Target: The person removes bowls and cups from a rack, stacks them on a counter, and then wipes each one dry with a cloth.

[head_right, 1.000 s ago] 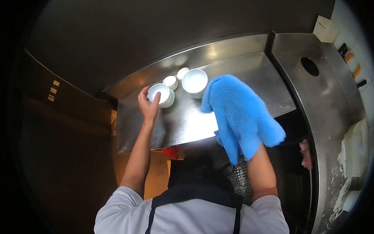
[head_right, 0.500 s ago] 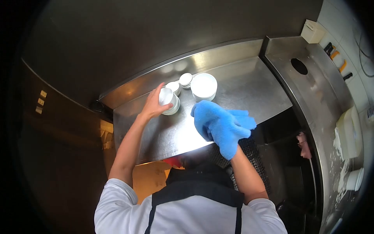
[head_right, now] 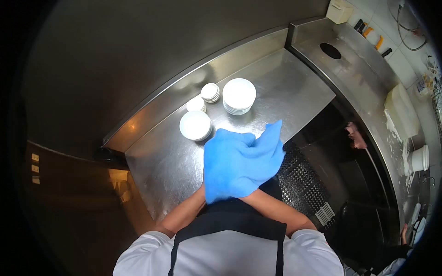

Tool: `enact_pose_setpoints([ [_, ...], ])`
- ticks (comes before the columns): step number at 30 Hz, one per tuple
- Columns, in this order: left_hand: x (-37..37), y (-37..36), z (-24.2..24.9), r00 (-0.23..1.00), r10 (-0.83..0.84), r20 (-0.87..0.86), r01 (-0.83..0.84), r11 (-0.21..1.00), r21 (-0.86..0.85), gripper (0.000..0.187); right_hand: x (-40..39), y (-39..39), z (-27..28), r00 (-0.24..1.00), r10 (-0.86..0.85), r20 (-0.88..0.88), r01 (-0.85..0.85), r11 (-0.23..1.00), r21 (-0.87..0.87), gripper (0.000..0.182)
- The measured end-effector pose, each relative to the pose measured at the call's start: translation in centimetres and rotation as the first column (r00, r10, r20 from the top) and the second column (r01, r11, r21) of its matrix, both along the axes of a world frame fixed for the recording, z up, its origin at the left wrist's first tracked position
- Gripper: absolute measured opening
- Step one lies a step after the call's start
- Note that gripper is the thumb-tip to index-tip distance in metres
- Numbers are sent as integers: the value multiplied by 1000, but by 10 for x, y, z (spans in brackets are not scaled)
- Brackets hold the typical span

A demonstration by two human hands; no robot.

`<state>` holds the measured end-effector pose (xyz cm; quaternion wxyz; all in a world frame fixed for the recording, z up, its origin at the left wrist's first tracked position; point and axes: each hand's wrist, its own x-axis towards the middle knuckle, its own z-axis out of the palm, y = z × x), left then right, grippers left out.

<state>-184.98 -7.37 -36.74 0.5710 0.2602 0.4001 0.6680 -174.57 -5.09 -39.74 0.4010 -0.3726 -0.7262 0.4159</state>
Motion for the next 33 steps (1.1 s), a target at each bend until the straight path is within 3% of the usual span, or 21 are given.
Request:
enact_pose_setpoints([
  [4,11,2,7,996,-88,30,80,975,205,79,20,50,10,1000,26,-10,-26,998,66,38],
  [6,13,20,11,998,-64,12,57,949,311,78,19,48,23,998,-33,-52,39,992,119,37],
  [7,14,29,12,1000,-18,-7,19,973,231,78,17,44,40,995,-78,-67,85,990,110,41],
  [8,13,36,14,999,25,-32,-20,989,147,78,12,36,60,965,-134,225,79,968,237,46],
  [9,12,40,14,996,65,-62,-61,996,61,79,2,36,76,944,-184,274,134,972,194,48],
  [11,7,36,-1,994,-4,-111,14,996,88,77,2,48,21,971,-164,174,70,891,449,36],
  [14,12,22,8,992,-129,-12,130,990,60,79,34,81,50,956,180,233,-237,939,247,33],
  [17,8,20,30,954,-222,201,205,973,105,86,42,92,82,883,311,352,-391,902,183,29],
  [18,5,20,27,949,-248,195,225,965,132,79,43,88,92,864,316,393,-413,890,193,28],
  [22,6,15,15,891,90,445,-71,996,-58,55,32,74,118,763,314,565,-511,829,228,23],
  [24,18,6,10,866,217,450,-182,976,-120,53,20,65,123,663,330,672,-594,778,204,21],
  [25,20,3,9,846,284,452,-240,959,-153,51,17,65,124,582,382,718,-682,710,175,20],
  [26,8,0,-4,821,233,521,-169,971,-167,54,15,65,126,470,437,767,-789,598,142,19],
  [27,-3,-8,-3,858,107,502,-45,990,-134,54,15,64,106,376,512,772,-895,416,161,17],
  [28,-15,-10,0,878,-40,477,99,990,-100,55,18,68,94,495,543,679,-868,350,352,19],
  [29,-23,-9,5,875,-188,446,241,968,-65,56,21,60,85,585,599,547,-806,506,308,19],
  [31,-34,-3,12,989,-139,-51,130,980,-150,57,21,39,69,754,602,262,-648,747,149,19],
  [33,-40,-4,-4,832,-58,-551,-8,993,-116,56,0,35,50,561,503,658,-781,585,219,20],
])
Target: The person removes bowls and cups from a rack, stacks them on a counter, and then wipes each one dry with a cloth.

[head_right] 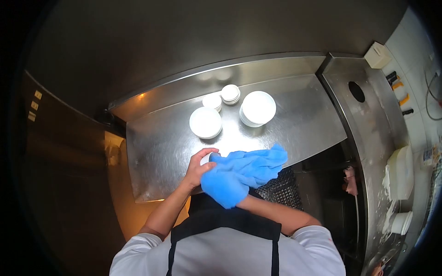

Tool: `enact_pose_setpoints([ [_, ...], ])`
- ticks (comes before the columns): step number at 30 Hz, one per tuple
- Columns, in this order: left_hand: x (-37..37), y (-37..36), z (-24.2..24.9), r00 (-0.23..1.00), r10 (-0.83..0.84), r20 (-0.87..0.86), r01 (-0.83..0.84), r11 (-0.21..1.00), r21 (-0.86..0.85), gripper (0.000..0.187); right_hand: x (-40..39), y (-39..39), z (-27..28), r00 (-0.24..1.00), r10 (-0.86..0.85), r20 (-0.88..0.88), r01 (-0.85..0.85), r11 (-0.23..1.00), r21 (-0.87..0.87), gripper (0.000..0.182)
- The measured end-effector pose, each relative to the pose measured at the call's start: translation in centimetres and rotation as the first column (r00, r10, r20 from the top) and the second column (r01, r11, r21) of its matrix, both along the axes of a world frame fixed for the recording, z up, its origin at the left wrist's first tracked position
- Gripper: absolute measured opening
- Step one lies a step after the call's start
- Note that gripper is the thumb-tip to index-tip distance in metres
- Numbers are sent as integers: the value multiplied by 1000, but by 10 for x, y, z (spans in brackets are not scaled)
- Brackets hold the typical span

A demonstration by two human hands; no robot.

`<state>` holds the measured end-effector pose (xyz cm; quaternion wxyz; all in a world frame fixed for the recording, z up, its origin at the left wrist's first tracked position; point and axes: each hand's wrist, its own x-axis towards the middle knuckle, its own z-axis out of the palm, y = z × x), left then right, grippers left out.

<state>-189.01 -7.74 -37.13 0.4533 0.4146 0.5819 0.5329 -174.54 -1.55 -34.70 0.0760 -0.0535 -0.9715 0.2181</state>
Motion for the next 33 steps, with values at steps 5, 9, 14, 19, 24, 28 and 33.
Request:
enact_pose_setpoints([
  [5,-7,-14,4,625,-1,781,188,971,-150,47,4,0,14,966,250,58,-257,948,187,17],
  [9,-7,-4,4,553,312,772,-137,949,-285,49,6,4,-22,988,-150,-19,107,781,-615,23],
  [14,18,-18,9,724,179,667,-77,981,-179,45,11,12,-25,998,12,-59,-27,966,-258,25],
  [19,-8,-15,-2,603,150,784,38,976,-215,45,13,1,-29,999,-9,-43,-3,957,-291,35],
  [24,-22,-20,-14,529,-6,849,173,980,-101,47,4,-2,-33,975,222,-31,-213,877,-431,32],
  [28,-15,-15,-4,527,63,847,164,971,-175,48,-9,8,41,995,34,94,-19,987,-159,38],
  [33,-4,-24,-19,521,305,797,-151,952,-265,49,3,12,19,991,-88,101,106,976,-189,51],
])
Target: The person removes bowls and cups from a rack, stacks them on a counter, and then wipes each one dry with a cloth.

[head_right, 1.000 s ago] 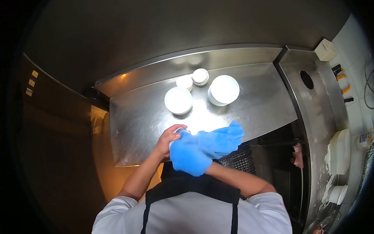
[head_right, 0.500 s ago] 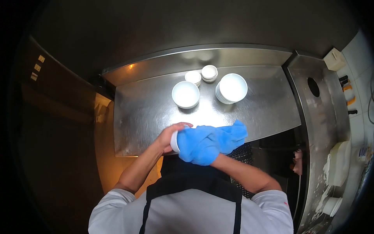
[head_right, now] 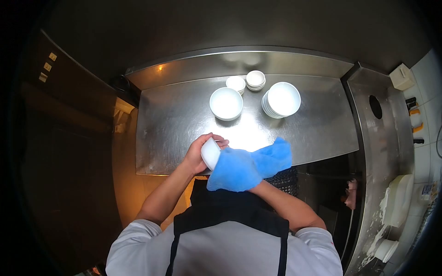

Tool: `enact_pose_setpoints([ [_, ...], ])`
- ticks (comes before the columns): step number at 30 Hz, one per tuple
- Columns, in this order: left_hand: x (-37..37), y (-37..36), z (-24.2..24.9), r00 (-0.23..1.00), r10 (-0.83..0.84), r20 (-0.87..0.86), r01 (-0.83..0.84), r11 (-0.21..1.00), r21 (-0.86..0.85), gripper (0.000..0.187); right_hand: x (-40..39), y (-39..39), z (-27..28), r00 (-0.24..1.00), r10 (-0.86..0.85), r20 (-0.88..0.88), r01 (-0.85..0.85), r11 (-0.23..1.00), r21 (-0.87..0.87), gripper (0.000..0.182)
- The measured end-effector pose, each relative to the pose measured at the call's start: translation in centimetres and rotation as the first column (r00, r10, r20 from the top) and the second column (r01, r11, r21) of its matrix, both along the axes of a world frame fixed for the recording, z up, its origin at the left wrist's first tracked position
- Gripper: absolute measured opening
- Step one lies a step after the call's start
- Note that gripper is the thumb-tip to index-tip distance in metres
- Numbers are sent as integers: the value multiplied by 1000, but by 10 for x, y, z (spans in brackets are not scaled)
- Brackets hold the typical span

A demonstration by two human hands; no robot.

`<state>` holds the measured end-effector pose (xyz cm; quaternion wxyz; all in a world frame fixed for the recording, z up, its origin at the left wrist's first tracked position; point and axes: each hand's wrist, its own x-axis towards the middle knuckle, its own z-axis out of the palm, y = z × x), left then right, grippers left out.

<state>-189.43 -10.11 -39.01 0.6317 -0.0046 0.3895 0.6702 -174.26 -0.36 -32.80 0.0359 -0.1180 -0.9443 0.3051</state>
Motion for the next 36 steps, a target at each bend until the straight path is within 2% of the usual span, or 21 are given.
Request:
enact_pose_setpoints([
  [2,13,-4,18,999,30,41,-33,997,73,50,15,7,-30,955,-250,-162,245,968,-52,54],
  [3,19,-7,25,997,44,62,-50,993,109,50,24,21,-28,910,-402,-100,298,802,-518,48],
  [5,22,-14,28,998,22,66,-42,946,321,49,33,46,-95,924,-381,26,382,922,-67,37],
  [7,28,-17,40,999,51,-12,-41,906,422,49,33,46,-83,850,-469,238,440,882,167,33],
  [8,34,-17,48,986,152,-74,-111,911,396,41,42,40,-108,824,-503,260,476,864,164,32],
  [10,29,-14,35,940,189,-284,-92,942,323,35,24,25,-60,860,-478,180,459,877,141,32],
  [11,30,-14,30,903,199,-381,-94,956,278,32,7,4,8,906,-415,87,404,907,122,34],
  [12,41,-10,31,864,171,-473,-72,973,218,25,6,-2,18,948,-247,-200,282,944,173,40],
  [13,47,-13,25,740,131,-659,-17,984,177,19,4,-4,22,887,-44,-459,179,950,256,46],
  [14,50,-16,26,587,21,-809,70,995,77,19,3,-2,14,834,-231,-501,177,972,-154,42],
  [15,52,-19,38,401,-90,-912,130,991,-41,19,1,0,-5,784,-415,-461,125,834,-537,40],
  [16,62,-15,57,266,190,-945,103,969,224,19,3,4,-20,791,-506,-345,52,617,-785,38],
  [17,63,-13,58,158,257,-953,138,950,279,18,5,9,-36,777,-596,-202,-1,320,-948,37],
  [20,53,0,53,-137,440,-887,260,880,397,15,8,35,-36,824,-543,160,-74,-384,-920,37],
  [23,25,3,51,-287,425,-859,215,902,374,17,0,14,-52,797,-597,90,97,-21,-995,43],
  [24,18,1,57,-340,400,-851,151,917,370,15,-8,2,-46,772,-628,-96,134,309,-942,35],
  [27,-33,-14,41,-545,201,-814,-46,962,268,13,13,20,-56,690,-677,-255,206,522,-828,31],
  [29,-72,-8,17,-602,60,-797,-131,976,172,9,30,54,-52,689,-723,-48,-131,-60,-990,34],
  [32,-126,14,-28,-662,-95,-743,-152,988,8,3,32,73,-28,591,-787,-178,-143,114,-983,35],
  [35,-156,28,-53,-715,-202,-670,-204,976,-76,10,31,82,-2,480,-798,-365,-73,378,-923,35],
  [36,-164,31,-56,-713,-219,-667,-231,970,-72,11,33,92,16,518,-652,-554,-127,582,-803,37],
])
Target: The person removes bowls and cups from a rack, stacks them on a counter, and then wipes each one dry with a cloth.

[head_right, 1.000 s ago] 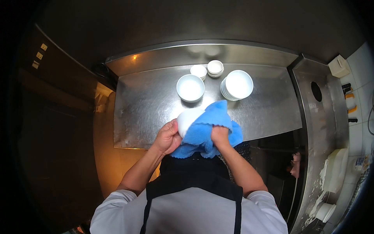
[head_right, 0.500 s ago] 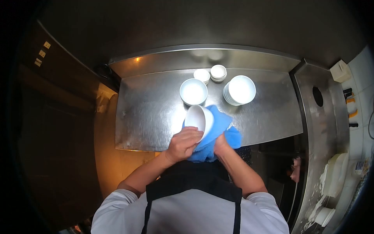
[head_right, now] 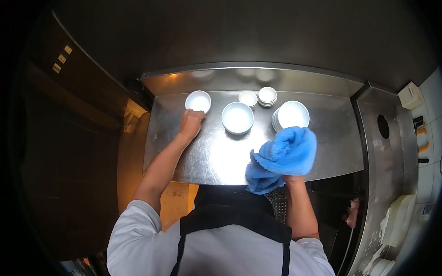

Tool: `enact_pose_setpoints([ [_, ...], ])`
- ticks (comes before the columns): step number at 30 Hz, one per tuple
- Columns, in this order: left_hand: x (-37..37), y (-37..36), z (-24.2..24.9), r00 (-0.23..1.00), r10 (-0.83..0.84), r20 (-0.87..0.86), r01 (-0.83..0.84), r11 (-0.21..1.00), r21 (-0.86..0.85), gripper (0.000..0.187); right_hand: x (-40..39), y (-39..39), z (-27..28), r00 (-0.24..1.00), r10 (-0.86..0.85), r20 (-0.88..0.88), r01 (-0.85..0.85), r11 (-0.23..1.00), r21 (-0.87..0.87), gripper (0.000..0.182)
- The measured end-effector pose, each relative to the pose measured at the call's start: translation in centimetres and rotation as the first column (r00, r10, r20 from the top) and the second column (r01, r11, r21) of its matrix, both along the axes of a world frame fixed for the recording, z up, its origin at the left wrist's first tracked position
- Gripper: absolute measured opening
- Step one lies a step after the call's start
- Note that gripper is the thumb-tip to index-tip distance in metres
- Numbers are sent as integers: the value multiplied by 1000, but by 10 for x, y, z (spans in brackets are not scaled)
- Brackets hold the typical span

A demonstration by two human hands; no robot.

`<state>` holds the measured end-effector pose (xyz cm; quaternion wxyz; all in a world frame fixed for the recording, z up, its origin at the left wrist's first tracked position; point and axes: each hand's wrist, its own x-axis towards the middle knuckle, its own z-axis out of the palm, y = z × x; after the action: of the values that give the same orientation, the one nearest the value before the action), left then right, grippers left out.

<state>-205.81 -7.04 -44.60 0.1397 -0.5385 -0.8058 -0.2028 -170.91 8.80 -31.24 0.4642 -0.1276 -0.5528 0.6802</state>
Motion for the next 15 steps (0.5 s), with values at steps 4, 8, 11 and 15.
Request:
enact_pose_setpoints([
  [4,11,12,37,993,117,2,-117,992,-47,29,18,18,33,988,-145,54,141,988,65,47],
  [8,50,20,90,946,-304,109,310,950,-46,55,31,33,26,877,-400,266,294,885,360,65],
  [11,69,34,95,858,-499,119,513,824,-242,42,10,17,20,894,-375,245,296,905,305,67],
  [15,68,47,98,826,-475,304,563,722,-401,16,1,7,-10,878,-337,339,112,834,541,50],
])
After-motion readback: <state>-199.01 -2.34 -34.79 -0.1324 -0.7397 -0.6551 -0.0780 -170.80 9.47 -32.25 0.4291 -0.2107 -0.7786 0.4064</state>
